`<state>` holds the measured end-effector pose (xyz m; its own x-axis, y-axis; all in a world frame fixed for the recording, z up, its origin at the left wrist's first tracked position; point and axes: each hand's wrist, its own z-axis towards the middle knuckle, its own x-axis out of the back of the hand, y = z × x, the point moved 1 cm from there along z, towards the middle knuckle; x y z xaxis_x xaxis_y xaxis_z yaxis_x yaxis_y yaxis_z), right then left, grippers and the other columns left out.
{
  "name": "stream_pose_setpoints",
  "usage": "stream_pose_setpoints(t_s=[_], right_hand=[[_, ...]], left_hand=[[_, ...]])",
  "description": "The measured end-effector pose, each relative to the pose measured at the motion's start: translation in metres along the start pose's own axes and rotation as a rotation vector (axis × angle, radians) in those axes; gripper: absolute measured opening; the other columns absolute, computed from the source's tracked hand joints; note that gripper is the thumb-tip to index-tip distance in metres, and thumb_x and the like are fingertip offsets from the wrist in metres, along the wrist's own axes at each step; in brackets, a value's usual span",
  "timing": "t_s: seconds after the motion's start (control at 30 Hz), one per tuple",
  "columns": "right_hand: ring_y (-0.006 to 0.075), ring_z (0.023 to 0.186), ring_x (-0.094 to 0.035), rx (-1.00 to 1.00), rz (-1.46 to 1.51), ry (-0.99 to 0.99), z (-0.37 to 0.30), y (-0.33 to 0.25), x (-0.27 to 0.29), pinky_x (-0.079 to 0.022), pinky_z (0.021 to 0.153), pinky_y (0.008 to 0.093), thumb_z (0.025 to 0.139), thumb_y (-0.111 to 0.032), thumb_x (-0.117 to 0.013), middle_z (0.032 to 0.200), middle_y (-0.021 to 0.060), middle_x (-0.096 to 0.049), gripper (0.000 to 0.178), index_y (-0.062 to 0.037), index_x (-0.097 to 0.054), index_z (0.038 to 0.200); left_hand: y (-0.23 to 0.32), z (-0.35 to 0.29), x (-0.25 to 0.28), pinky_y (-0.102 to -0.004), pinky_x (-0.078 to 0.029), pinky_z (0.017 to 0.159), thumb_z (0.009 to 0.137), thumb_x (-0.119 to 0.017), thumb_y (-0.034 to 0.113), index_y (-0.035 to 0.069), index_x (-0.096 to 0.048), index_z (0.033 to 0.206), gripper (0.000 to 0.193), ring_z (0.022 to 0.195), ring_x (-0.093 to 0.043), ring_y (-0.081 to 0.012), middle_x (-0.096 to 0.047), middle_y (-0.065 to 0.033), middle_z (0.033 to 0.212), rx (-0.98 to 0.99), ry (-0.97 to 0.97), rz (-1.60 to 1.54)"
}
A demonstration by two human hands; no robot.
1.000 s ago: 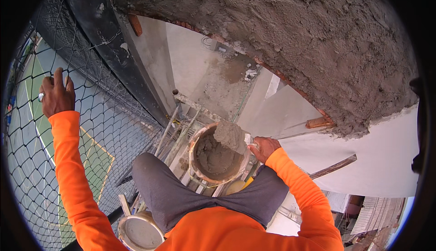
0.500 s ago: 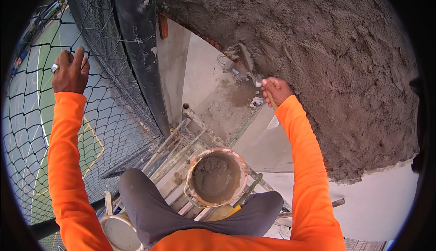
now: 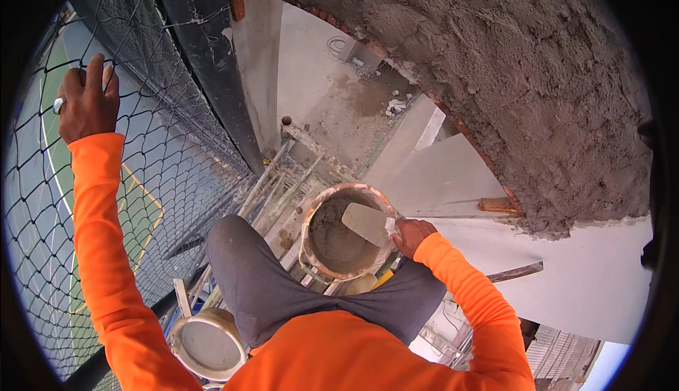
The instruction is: The person scoops wet cement from a bucket with a trowel and applies it to a wall while standing on scaffolding. They repeatedly smooth the surface and add more material to cover the area.
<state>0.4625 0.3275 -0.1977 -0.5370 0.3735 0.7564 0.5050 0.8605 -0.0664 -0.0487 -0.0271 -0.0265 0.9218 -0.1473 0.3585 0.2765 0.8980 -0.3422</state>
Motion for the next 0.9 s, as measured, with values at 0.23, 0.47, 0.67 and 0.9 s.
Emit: stream_pose_setpoints(t_s=[0.23, 0.47, 0.67, 0.9], right_hand=[[0.031, 0.094, -0.075, -0.28, -0.26, 0.106, 0.11, -0.062, -0.116, -0.059, 0.082, 0.0411, 0.095, -0.02, -0.056, 0.105, 0.0139, -0.075, 0.021, -0.0062, -0.07, 0.103], [0.039, 0.105, -0.07, -0.127, -0.019, -0.064, 0.109, -0.071, -0.14, -0.056, 0.092, 0.0465, 0.094, -0.025, -0.057, 0.112, 0.0216, -0.072, 0.031, -0.0015, -0.068, 0.112], [0.0418, 0.098, -0.068, 0.01, 0.102, 0.132, 0.057, -0.051, -0.12, -0.054, 0.085, 0.0502, 0.096, -0.032, -0.058, 0.109, 0.0208, -0.07, 0.033, -0.0025, -0.064, 0.111], [0.0423, 0.093, -0.067, 0.031, 0.237, 0.316, 0.002, -0.009, -0.103, -0.052, 0.081, 0.0516, 0.099, -0.035, -0.058, 0.103, 0.0199, -0.068, 0.032, -0.004, -0.06, 0.104]], left_hand=[[-0.001, -0.001, 0.004, -0.0318, -0.057, 0.059, 0.082, -0.08, 0.028, 0.03, -0.069, 0.105, 0.026, 0.078, -0.065, -0.0145, -0.056, 0.0041, 0.085, 0.0, 0.021, -0.053], [-0.001, -0.002, -0.006, -0.0331, -0.058, 0.058, 0.083, -0.08, 0.033, 0.032, -0.07, 0.104, 0.022, 0.075, -0.065, -0.0154, -0.057, 0.0046, 0.085, 0.031, 0.0, -0.01], [-0.009, -0.004, -0.01, -0.0337, -0.059, 0.057, 0.083, -0.08, 0.036, 0.034, -0.07, 0.106, 0.025, 0.076, -0.068, -0.0173, -0.062, 0.0033, 0.087, -0.023, 0.017, 0.0], [-0.019, -0.008, -0.029, -0.0338, -0.058, 0.055, 0.082, -0.079, 0.035, 0.034, -0.072, 0.109, 0.027, 0.078, -0.07, -0.018, -0.068, 0.0027, 0.089, -0.048, -0.02, 0.032]])
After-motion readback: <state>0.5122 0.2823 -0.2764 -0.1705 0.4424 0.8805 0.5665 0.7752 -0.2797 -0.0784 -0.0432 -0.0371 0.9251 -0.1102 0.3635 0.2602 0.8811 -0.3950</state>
